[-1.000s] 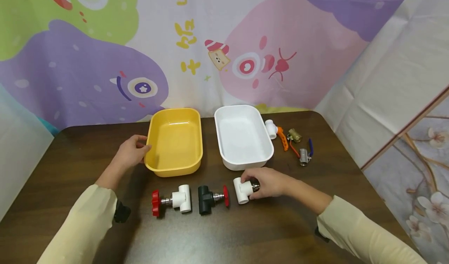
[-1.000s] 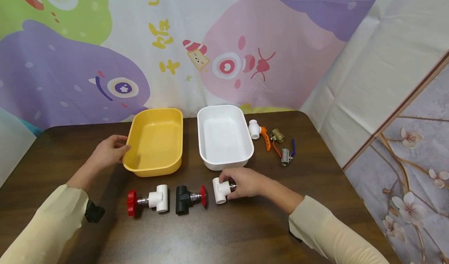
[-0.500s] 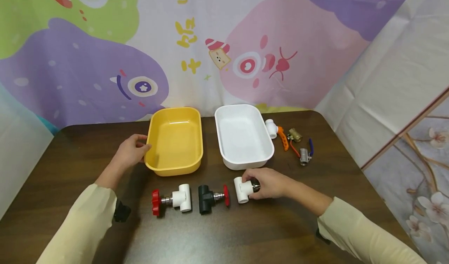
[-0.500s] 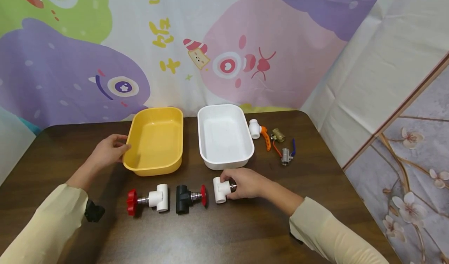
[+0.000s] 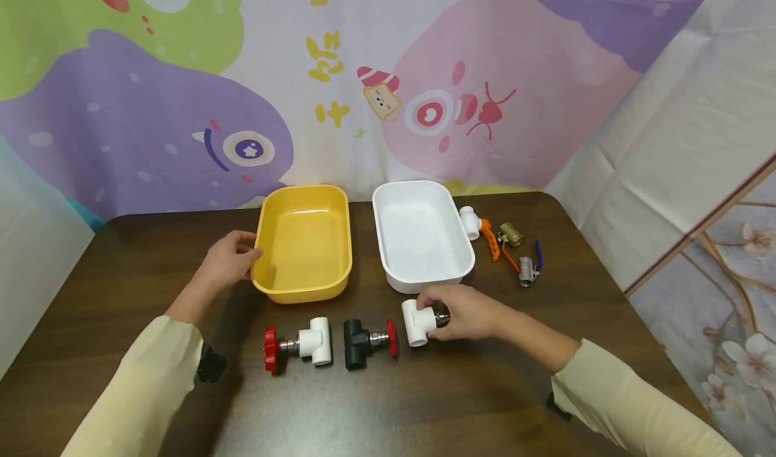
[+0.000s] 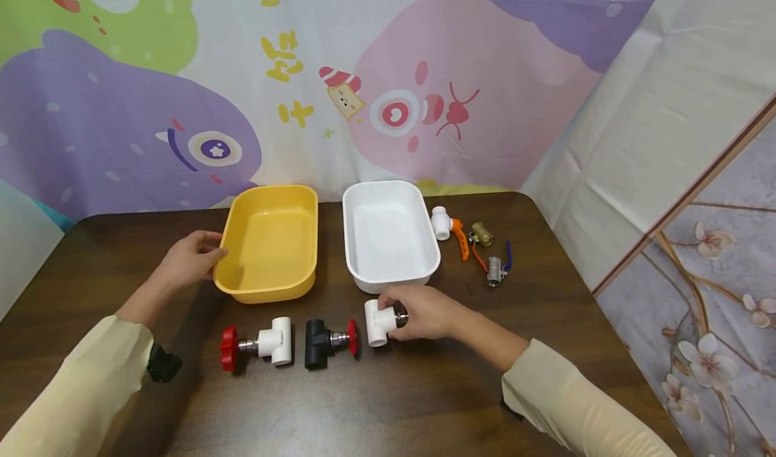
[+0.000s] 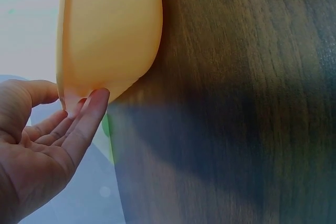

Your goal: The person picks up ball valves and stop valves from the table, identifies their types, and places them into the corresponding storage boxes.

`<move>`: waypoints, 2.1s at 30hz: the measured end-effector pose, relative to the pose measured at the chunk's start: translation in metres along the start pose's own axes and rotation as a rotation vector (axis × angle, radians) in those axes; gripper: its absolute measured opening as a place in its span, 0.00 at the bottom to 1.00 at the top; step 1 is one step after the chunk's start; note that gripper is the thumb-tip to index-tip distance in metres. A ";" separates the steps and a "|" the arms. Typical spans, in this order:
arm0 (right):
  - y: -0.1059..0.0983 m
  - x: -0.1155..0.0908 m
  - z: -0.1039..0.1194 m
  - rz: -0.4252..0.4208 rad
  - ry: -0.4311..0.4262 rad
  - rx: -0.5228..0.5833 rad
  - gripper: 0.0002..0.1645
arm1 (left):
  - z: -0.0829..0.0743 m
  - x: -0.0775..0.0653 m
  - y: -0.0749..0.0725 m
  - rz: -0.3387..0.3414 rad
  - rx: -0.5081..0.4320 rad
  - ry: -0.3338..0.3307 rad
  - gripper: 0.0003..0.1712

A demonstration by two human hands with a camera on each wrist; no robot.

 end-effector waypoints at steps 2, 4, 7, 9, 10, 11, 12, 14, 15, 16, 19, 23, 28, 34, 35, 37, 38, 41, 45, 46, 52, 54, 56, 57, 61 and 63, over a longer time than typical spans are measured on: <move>-0.004 0.002 0.004 -0.005 -0.012 0.001 0.21 | 0.000 0.000 0.000 0.000 0.000 0.002 0.31; -0.007 0.003 0.007 -0.006 -0.021 -0.001 0.21 | -0.001 -0.001 0.000 -0.001 -0.004 0.004 0.31; -0.010 0.005 0.012 -0.006 -0.021 -0.009 0.21 | -0.001 -0.001 0.000 -0.002 -0.007 0.002 0.31; -0.013 0.007 0.015 -0.006 -0.018 -0.014 0.21 | -0.001 -0.001 0.000 -0.001 -0.007 -0.002 0.30; -0.014 0.007 0.016 -0.008 -0.020 -0.018 0.21 | -0.001 -0.001 0.000 -0.001 -0.005 -0.003 0.30; -0.016 0.008 0.018 -0.010 -0.022 -0.021 0.21 | 0.000 -0.001 0.000 -0.001 -0.005 -0.004 0.30; -0.017 0.009 0.019 -0.012 -0.020 -0.019 0.22 | 0.000 -0.001 0.000 -0.001 -0.007 -0.006 0.30; -0.020 0.012 0.021 -0.021 -0.022 -0.022 0.22 | -0.001 -0.001 0.000 -0.001 -0.014 -0.007 0.30; -0.022 0.013 0.023 -0.025 -0.023 -0.020 0.22 | -0.001 -0.001 0.000 -0.001 -0.019 -0.007 0.30; -0.024 0.014 0.024 -0.029 -0.024 -0.026 0.22 | -0.001 -0.001 0.000 -0.002 -0.022 -0.006 0.30; -0.030 0.018 0.027 -0.040 -0.021 -0.040 0.22 | -0.002 -0.002 -0.001 -0.001 -0.033 -0.004 0.30; -0.039 0.025 0.033 -0.069 -0.040 -0.066 0.22 | -0.002 -0.003 -0.001 0.003 -0.039 0.000 0.30; -0.048 0.036 0.040 -0.104 -0.051 -0.078 0.22 | -0.001 -0.003 -0.001 0.007 -0.051 0.001 0.30; -0.050 0.047 0.043 -0.097 -0.024 -0.067 0.22 | 0.000 -0.002 -0.002 0.003 -0.070 0.004 0.30; -0.050 0.048 0.044 -0.095 -0.023 -0.070 0.22 | 0.000 -0.002 -0.002 0.003 -0.075 0.003 0.30; -0.050 0.051 0.045 -0.097 -0.021 -0.077 0.22 | 0.000 -0.002 -0.002 0.003 -0.081 0.002 0.29; -0.050 0.053 0.045 -0.100 -0.019 -0.080 0.22 | 0.001 -0.002 -0.002 0.003 -0.082 0.001 0.29; -0.051 0.058 0.046 -0.112 -0.016 -0.091 0.22 | 0.001 -0.001 -0.002 0.004 -0.088 0.005 0.29; -0.053 0.065 0.049 -0.135 -0.022 -0.096 0.22 | 0.002 0.000 -0.002 0.006 -0.096 0.001 0.29; -0.054 0.067 0.049 -0.140 -0.024 -0.099 0.22 | 0.002 0.000 -0.002 0.006 -0.097 -0.001 0.29; -0.057 0.080 0.052 -0.162 -0.032 -0.113 0.23 | 0.003 -0.001 -0.001 0.008 -0.107 0.000 0.29; -0.057 0.086 0.053 -0.162 -0.033 -0.109 0.22 | 0.004 0.000 -0.001 0.007 -0.113 0.005 0.29; -0.057 0.091 0.054 -0.158 -0.033 -0.100 0.22 | 0.005 0.000 -0.001 0.006 -0.115 0.007 0.29; -0.057 0.093 0.055 -0.156 -0.033 -0.096 0.22 | 0.005 -0.001 -0.001 0.006 -0.115 0.007 0.29; -0.057 0.102 0.059 -0.144 -0.029 -0.080 0.22 | 0.005 0.000 -0.001 0.001 -0.116 0.009 0.29; -0.057 0.106 0.060 -0.143 -0.031 -0.076 0.22 | 0.005 0.000 -0.001 -0.002 -0.116 0.010 0.29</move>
Point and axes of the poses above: each hand's wrist, its own x-axis towards the middle knuckle, its own y-axis out of the palm, z = x × y, the point moved 7 cm from there along x, towards the middle knuckle, and after that the axes turned 5 degrees about -y, right-handed, at the moved point
